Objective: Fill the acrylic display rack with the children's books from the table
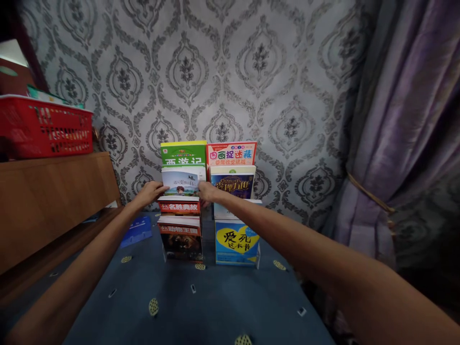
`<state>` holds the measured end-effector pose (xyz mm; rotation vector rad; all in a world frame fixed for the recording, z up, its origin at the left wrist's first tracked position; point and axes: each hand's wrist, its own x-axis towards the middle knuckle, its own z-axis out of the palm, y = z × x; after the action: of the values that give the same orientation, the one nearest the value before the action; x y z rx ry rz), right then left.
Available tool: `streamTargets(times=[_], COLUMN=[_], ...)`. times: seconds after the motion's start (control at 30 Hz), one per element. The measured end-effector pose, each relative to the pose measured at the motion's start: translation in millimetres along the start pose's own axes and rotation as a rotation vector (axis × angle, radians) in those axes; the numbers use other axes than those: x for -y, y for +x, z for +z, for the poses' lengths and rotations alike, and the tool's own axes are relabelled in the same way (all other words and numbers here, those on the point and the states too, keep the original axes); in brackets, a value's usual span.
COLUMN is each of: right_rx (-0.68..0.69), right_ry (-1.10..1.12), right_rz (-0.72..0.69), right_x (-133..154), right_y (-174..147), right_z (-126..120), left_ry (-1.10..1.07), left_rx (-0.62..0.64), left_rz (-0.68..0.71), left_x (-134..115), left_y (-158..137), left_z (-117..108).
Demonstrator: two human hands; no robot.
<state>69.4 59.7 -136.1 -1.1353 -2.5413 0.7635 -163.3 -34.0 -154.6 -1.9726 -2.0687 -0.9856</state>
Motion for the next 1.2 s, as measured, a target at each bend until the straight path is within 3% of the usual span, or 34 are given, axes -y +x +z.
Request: streamTargets(times=[0.57,0.97,1.2], right_rx=[-0.031,-0.149,-0.181], right_ry=[-0.034,0.046,0.106], right_rz=[-0.039,-0.103,-0.145], right_x=[2,-1,-2], right_y=[-5,-13,-29], right_z=[-1,-14,-17], left_ry=[-0.19,-0.396,-0.293], left_rx=[0.149,-0.015,-0.065], left_rz=[-0.093,-0.13,-0.107], left_x=[6,6,3], left_y=[-19,-17,-19], left_z=[12,-12,-10])
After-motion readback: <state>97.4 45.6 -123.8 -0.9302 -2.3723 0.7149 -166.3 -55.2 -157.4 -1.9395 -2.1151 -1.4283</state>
